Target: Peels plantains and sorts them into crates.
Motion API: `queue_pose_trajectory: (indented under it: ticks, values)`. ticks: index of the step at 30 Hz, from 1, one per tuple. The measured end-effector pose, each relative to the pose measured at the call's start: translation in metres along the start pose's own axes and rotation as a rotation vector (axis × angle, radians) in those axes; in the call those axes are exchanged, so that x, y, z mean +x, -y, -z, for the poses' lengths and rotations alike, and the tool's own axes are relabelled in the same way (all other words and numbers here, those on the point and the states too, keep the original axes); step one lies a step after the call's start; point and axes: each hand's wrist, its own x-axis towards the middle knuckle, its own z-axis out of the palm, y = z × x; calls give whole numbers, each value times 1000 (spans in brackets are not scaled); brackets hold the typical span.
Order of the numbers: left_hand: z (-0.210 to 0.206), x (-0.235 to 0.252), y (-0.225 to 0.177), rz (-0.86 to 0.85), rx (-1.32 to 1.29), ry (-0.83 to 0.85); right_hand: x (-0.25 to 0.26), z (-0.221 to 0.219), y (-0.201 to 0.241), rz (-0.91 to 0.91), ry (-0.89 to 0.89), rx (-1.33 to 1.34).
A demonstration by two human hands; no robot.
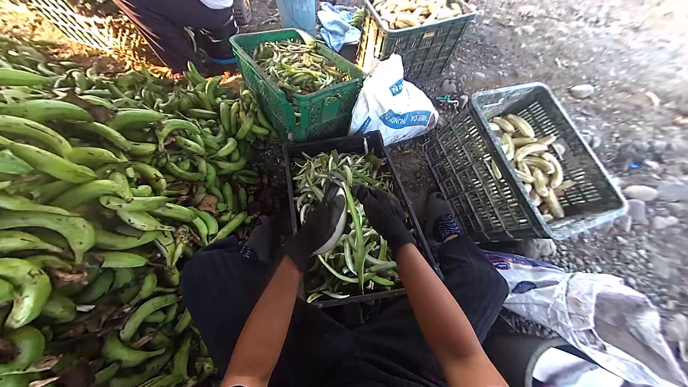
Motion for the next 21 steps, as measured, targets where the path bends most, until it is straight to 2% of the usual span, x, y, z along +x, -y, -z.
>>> queue_pose_trajectory:
  ticks: [2, 5, 7, 9, 10, 11, 14, 18, 20, 21]
  values:
    - [-9, 5, 8, 79, -201, -67, 1, 0, 0, 0, -65, 7]
    - [-3, 13, 26, 163, -825, -293, -18, -15, -1, 94, -142, -58]
    - [5, 9, 40, 151, -1104, -335, -43, -36, -13, 275, -254, -120]
    - [9, 7, 47, 197, -1281, -337, -61, -52, -25, 469, -404, -136]
    - [9, 5, 47, 227, -1327, -338, -66, -55, -28, 509, -446, -138]
    - [8, 3, 45, 255, -1293, -362, -70, -56, -28, 509, -462, -142]
    - [3, 2, 33, 242, -863, -424, -69, -48, -19, 358, -340, -94]
    - [-3, 0, 8, 38, -235, -251, -33, -30, -3, 81, 7, 88]
    - [-7, -1, -4, 54, -1, -158, -17, -19, 3, 40, 79, 165]
    - [-8, -1, -5, 78, -5, -124, -13, -15, 4, 54, 79, 192]
